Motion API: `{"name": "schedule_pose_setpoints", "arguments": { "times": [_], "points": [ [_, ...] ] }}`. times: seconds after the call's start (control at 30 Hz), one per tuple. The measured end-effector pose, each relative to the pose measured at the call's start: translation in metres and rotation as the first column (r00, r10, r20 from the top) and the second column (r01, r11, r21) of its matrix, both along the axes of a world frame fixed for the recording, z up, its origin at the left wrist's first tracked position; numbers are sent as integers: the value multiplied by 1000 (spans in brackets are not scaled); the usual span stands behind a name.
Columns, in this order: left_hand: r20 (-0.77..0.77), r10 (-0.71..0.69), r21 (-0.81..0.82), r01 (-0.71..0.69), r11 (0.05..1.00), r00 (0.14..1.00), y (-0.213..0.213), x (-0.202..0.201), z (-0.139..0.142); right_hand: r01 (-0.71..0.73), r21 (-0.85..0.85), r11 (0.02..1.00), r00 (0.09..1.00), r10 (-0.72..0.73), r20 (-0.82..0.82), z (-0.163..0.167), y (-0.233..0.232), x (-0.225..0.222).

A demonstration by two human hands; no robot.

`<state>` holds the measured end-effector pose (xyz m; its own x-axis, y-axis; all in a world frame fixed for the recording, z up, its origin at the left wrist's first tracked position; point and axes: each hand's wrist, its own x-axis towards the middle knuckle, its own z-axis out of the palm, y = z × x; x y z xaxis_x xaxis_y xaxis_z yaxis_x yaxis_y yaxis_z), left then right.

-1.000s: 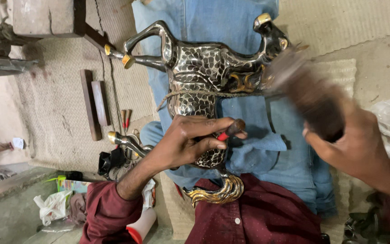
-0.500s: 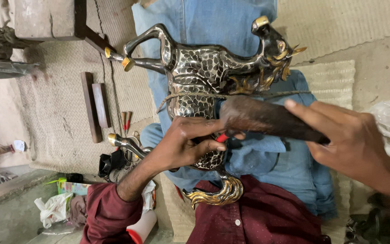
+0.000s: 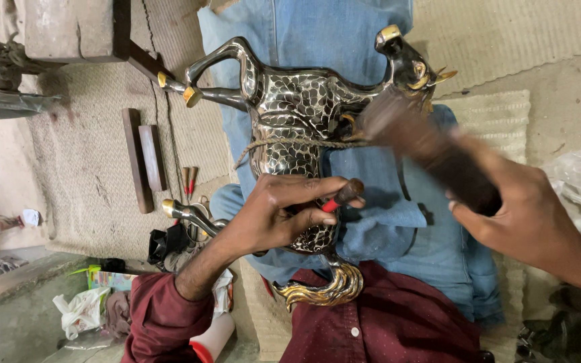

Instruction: The person sits on the floor with a large metal horse sculpture resting on their legs and works its surface. They hold a red-handled punch against the sculpture with one hand and strike it with a wooden mallet in the other hand, repositioning the punch repeatedly to work different spots on the figure's body.

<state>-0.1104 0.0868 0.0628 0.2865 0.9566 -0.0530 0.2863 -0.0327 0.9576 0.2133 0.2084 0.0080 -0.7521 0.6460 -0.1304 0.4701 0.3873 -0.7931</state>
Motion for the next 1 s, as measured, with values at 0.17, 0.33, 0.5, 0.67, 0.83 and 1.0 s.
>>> {"name": "schedule_pose_setpoints", "arguments": {
  "times": [0.17,0.33,0.5,0.67,0.83,1.0],
  "points": [
    [-28,-10,-26,9,1000,1000,1,-1,3,-71,33,997,966,60,252,-1,-2,1],
    [-19,-16,-23,15,1000,1000,2,0,5,-106,415,904,989,52,138,3,-4,0],
    [-8,-14,-33,14,999,1000,3,1,5,6,113,994,999,-11,41,3,-8,-8],
    [-8,-19,-44,19,999,1000,2,0,5,130,-70,989,991,-133,-35,0,-9,-8],
    [8,-14,-11,14,1000,1000,1,-1,2,19,215,976,996,1,-91,-5,-5,-3],
    [-100,17,1,-17,1000,995,1,0,-1,16,83,996,1000,-15,-11,-3,-3,-4]
  ]
}}
